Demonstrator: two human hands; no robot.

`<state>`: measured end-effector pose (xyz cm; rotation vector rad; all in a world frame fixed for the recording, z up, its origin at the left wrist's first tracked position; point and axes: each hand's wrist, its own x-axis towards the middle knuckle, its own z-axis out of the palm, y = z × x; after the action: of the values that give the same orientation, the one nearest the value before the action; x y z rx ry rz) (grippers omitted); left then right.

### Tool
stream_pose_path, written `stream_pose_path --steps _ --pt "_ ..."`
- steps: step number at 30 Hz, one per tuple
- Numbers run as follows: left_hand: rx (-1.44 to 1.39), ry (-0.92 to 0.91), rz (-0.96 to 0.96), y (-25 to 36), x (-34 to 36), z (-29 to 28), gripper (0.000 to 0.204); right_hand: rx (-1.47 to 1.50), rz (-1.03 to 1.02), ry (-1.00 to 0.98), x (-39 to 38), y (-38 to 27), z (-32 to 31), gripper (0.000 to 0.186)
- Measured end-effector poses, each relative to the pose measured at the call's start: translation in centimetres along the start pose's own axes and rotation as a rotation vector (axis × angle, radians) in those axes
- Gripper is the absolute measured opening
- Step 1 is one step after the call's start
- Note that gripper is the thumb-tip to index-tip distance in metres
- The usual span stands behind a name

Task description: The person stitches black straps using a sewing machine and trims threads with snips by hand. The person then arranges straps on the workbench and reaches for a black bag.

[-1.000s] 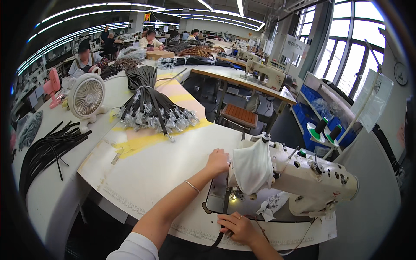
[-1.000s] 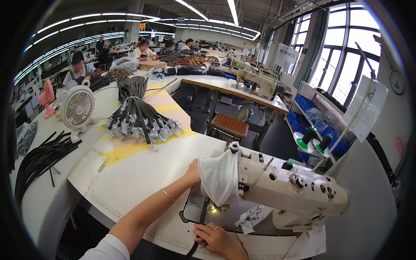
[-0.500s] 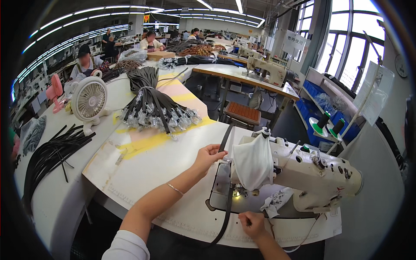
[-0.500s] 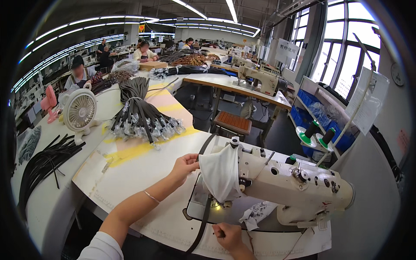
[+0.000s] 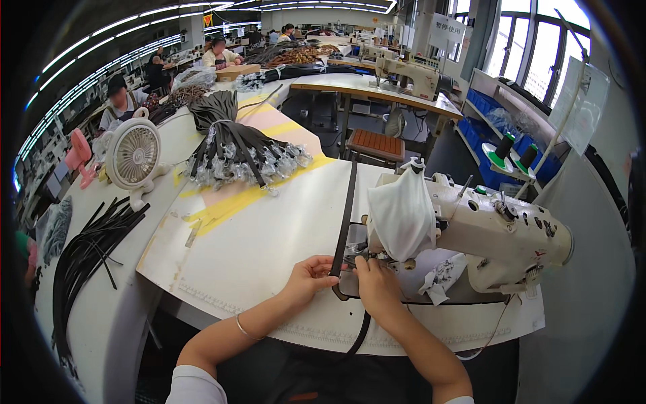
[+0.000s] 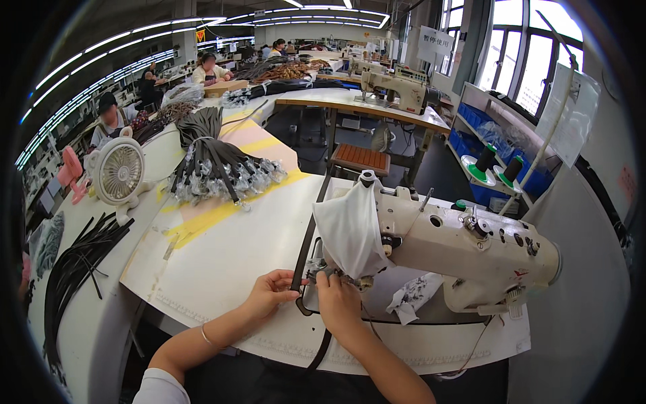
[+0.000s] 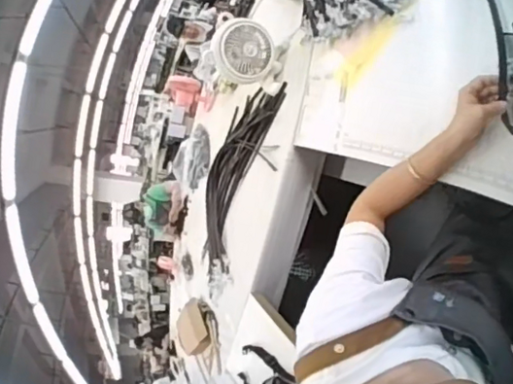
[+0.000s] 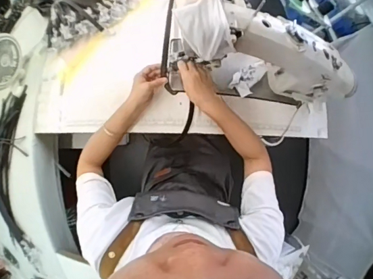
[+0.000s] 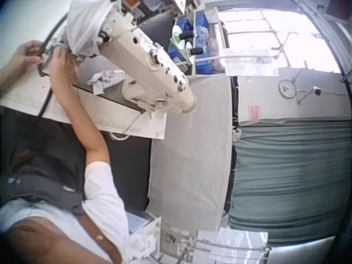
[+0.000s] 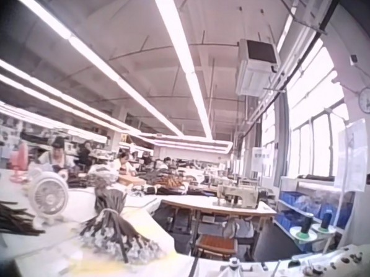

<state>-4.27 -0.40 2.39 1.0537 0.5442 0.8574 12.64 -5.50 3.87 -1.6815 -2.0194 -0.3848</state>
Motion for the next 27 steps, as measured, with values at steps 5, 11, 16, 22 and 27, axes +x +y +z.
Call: stream_pose_path --steps 5,11,16,22,27 --pt "0.012 0.005 0.013 -0.2 -0.1 -0.2 0.037 0.252 -0.018 0.061 -1.9 1.2 -1.8 0.026" --pt "-0.012 0.006 0.019 -0.1 -0.1 0.0 0.036 0.512 -0.368 -0.243 -4.8 3.2 -3.5 0.029" --pt "0.030 0.014 0.034 -0.3 0.0 -0.4 0.036 0.446 -0.385 -0.129 -5.1 3.3 -2.7 0.017" --pt "0.154 0.031 0.009 1.1 -0.2 -0.2 0.040 0.401 -0.388 -0.115 -5.2 2.8 -3.5 0.020" --pt "0.349 0.069 0.241 8.4 -0.3 -4.1 0.041 0.409 -0.364 -0.083 -5.2 2.5 -3.6 0.019"
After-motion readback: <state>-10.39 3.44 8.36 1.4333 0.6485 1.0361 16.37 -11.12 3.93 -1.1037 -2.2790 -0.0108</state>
